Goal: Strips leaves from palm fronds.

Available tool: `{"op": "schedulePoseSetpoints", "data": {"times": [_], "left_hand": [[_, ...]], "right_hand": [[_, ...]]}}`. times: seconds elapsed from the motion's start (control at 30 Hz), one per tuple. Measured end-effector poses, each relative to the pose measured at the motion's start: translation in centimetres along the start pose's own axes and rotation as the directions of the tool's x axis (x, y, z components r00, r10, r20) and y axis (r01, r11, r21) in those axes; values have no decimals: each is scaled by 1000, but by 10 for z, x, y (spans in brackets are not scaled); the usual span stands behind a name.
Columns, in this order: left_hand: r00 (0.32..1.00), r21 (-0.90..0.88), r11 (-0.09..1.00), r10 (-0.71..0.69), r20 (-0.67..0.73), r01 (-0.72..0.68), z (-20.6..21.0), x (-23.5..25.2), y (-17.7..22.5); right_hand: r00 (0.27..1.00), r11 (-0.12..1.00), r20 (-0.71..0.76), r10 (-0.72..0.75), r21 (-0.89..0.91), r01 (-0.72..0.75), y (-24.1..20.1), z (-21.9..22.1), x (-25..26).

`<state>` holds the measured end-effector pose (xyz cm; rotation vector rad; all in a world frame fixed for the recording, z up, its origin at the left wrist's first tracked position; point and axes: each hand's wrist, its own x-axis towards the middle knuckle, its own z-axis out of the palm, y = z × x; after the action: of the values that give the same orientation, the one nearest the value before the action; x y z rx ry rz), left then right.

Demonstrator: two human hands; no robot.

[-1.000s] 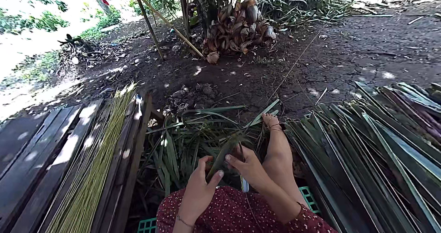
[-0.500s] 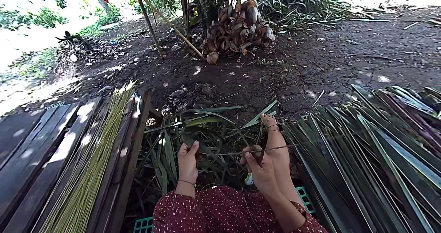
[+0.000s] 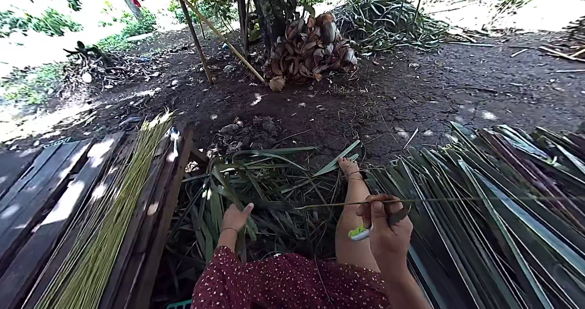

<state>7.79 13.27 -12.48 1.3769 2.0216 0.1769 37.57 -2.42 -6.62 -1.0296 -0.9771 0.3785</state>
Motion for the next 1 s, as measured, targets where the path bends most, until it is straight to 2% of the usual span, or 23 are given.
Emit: {"op": "schedulePoseSetpoints", "data": {"times": [0.07,0.1,0.13,0.2,0.23,0.3,0.37,0.4,0.43,0.53,0.6,0.7,0.77,0.87,0.93,1.0], "left_hand": [[996,132,987,83,44,-88,2,-15,3],[979,96,974,206,2,-205,1,-29,10],[929,12,931,366,-56,-366,1,-46,18],[765,-126,755,638,-84,-643,3,-82,35],[688,-160,677,725,-24,-719,3,-99,43],[564,-120,571,821,91,-812,6,-130,57],[432,3,432,902,-15,-902,18,-146,62],[382,33,386,920,-89,-922,24,-149,61],[369,27,375,920,-129,-927,26,-152,61],[382,-23,384,905,-186,-923,25,-161,60],[356,-12,364,901,-249,-931,25,-166,59],[245,120,301,906,-344,-946,24,-174,60],[147,234,250,911,-385,-940,24,-178,62],[20,374,193,908,-418,-907,22,-184,63],[-17,422,186,901,-434,-887,20,-187,64],[-20,431,191,898,-439,-882,19,-188,65]], "right_hand": [[996,994,16,87,-65,-86,0,-6,7],[990,987,23,136,-84,-134,0,-7,11],[983,980,27,182,-90,-179,0,-7,13],[962,961,43,270,-70,-267,-1,-6,15],[951,952,55,305,-51,-303,-1,-4,14],[931,934,80,357,1,-358,-1,1,12],[909,910,90,407,52,-412,-4,7,10],[895,894,108,433,77,-442,-6,9,10],[876,874,152,458,104,-475,-9,9,9],[774,784,410,483,191,-590,-13,2,4],[693,713,555,459,236,-661,-20,3,-1],[527,627,719,454,163,-762,-36,8,-6],[487,571,760,431,189,-799,-40,12,-11],[503,551,757,416,230,-802,-45,18,-17],[575,622,702,420,240,-746,-49,22,-22],[665,713,626,406,239,-660,-50,26,-28]]}}
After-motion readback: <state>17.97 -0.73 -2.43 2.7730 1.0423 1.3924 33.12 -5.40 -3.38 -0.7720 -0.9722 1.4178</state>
